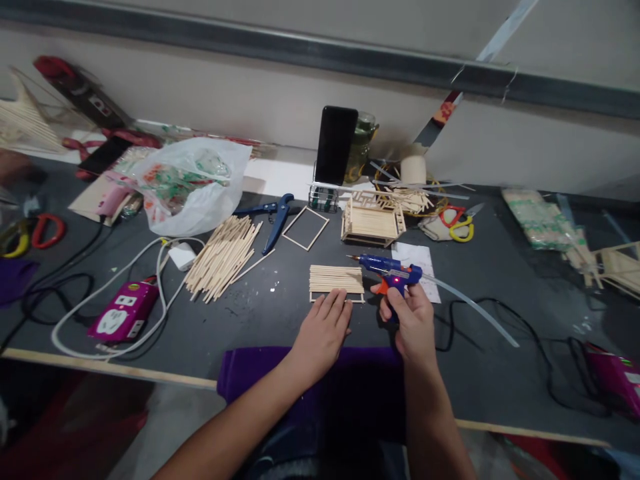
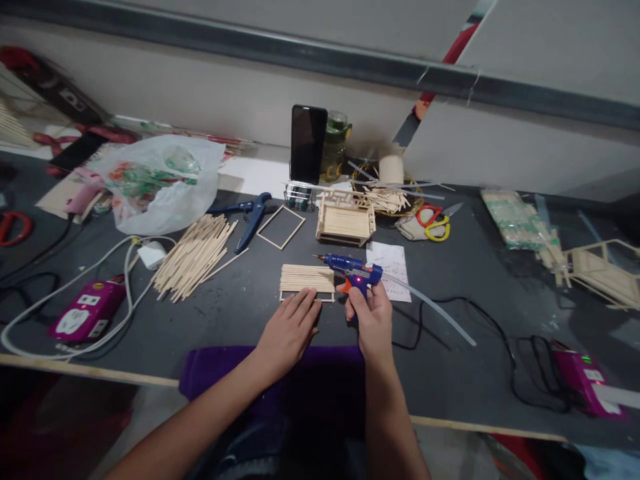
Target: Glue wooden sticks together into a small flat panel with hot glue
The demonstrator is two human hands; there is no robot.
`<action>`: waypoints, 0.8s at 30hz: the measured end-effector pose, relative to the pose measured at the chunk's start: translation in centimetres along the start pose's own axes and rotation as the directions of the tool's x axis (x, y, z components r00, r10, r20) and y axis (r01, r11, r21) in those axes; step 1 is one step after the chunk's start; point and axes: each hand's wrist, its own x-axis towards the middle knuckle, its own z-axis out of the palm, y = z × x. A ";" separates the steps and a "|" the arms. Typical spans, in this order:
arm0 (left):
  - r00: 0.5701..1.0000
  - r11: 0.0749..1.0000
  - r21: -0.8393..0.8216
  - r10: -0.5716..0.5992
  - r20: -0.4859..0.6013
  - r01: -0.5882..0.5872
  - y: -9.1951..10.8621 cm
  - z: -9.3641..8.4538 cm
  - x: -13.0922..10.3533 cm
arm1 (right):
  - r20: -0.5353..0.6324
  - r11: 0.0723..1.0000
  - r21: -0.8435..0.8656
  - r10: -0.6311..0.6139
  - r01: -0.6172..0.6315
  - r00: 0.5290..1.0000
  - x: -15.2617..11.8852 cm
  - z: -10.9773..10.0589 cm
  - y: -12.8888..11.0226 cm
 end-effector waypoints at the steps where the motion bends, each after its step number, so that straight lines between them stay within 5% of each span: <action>1: 1.000 1.000 -0.002 -0.002 0.006 0.002 0.0 0.0 0.0 | 0.000 1.000 -0.001 -0.001 0.001 1.000 0.0 0.0 0.0; 24: 0.995 1.000 -0.010 0.005 -0.101 -0.006 -0.2 -0.8 -0.2 | -0.001 0.999 -0.030 -0.016 0.015 1.000 0.1 0.2 0.2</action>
